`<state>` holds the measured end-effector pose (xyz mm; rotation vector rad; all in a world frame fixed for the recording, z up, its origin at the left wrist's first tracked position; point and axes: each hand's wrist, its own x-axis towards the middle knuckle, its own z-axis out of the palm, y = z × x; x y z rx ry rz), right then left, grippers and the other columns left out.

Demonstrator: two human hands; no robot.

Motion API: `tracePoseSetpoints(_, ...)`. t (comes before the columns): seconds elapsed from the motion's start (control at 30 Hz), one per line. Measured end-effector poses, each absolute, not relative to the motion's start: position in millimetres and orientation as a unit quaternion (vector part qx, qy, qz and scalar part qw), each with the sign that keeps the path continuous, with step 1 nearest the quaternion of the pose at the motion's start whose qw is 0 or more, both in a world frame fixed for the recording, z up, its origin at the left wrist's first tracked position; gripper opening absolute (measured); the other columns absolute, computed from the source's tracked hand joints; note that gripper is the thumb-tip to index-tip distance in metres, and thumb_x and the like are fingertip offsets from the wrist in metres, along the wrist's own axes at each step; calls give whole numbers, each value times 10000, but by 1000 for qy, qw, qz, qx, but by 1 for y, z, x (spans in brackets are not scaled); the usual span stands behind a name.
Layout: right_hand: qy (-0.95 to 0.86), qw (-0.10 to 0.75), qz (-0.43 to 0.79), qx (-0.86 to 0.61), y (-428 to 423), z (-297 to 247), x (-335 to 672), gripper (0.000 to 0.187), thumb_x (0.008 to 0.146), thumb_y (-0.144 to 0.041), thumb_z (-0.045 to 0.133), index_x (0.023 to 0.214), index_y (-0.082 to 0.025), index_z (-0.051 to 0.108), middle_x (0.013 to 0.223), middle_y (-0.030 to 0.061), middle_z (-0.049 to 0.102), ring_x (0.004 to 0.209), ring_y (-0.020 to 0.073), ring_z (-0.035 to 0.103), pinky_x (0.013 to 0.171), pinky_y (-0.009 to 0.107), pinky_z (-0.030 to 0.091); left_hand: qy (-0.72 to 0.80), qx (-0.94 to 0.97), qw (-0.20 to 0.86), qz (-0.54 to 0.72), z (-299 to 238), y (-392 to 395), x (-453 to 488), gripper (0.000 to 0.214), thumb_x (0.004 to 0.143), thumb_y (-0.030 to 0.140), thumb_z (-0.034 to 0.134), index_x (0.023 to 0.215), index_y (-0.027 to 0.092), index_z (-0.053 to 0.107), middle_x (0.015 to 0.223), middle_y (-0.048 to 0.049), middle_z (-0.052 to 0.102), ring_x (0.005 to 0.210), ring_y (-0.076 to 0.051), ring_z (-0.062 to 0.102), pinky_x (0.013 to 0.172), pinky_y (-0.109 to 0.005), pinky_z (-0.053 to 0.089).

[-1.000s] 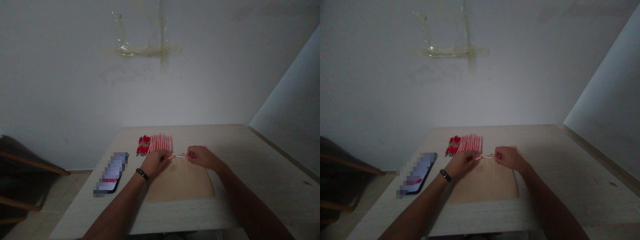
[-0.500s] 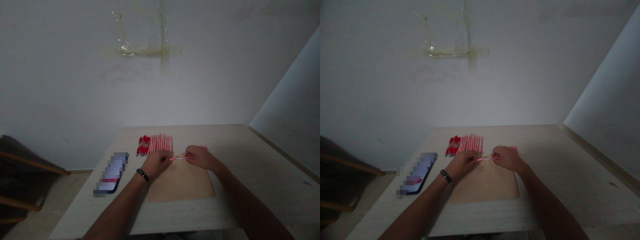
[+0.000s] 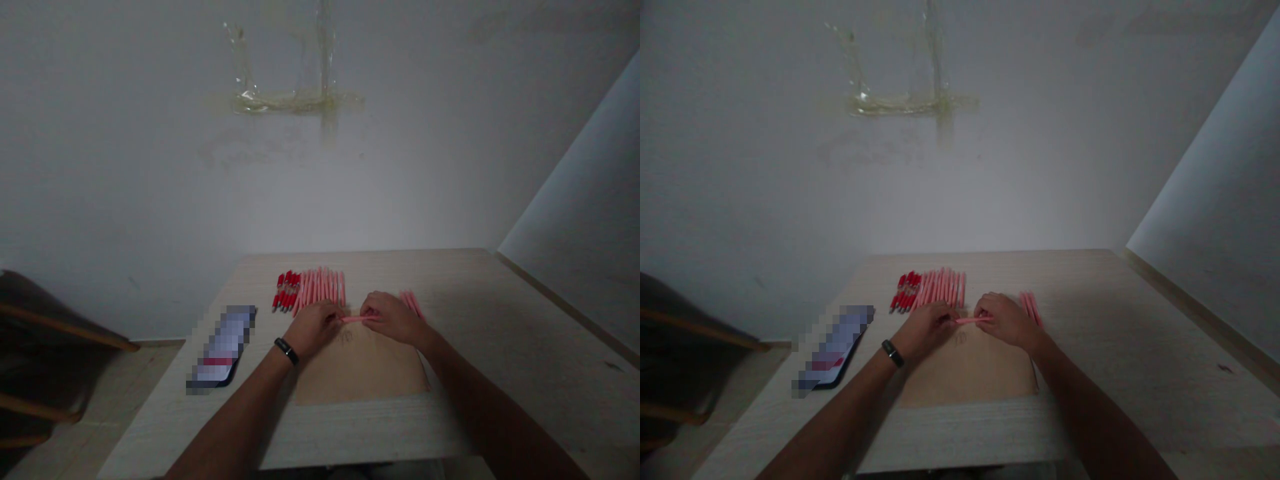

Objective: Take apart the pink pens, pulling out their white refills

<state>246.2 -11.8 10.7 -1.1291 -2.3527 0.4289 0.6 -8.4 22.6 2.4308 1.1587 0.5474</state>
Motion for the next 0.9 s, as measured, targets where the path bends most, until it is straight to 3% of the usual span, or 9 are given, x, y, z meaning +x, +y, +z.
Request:
tracePoseSetpoints(0.37,-866,222,181,-410,-14,6,242,172,969,-290,527,948,-202,673,906,42,667,873,180,589,792,289,402,432,860,182,202,17,-7,-1,97,855,257,611,910,191,657,923,-38,665,837,-171,590,686,-239,391)
tracePoseSetpoints(0.6,-847,226,172,-450,-10,0,248,192,813,-277,730,937,-184,617,893,25,641,797,168,557,690,255,377,445,853,187,197,18,-6,-2,122,860,259,606,947,192,661,962,-39,684,834,-165,603,673,-235,382)
tracePoseSetpoints(0.7,-852,226,164,-443,-10,3,250,106,891,-285,645,887,-185,610,857,24,627,781,164,549,690,257,374,436,856,187,204,18,-6,-3,123,874,260,592,947,192,664,972,-38,688,843,-162,606,681,-233,381)
tracePoseSetpoints(0.8,-857,225,158,-435,-10,3,250,170,971,-276,516,877,-186,624,870,41,634,828,175,567,741,275,387,435,856,187,209,17,-6,-3,114,866,249,601,944,191,660,970,-35,692,848,-162,608,682,-231,379)
tracePoseSetpoints(0.9,-849,225,171,-447,-10,2,251,122,941,-300,572,909,-193,620,880,33,637,819,176,574,714,270,392,442,853,191,202,17,-5,-3,121,862,260,607,946,190,660,955,-35,695,831,-164,608,667,-231,376)
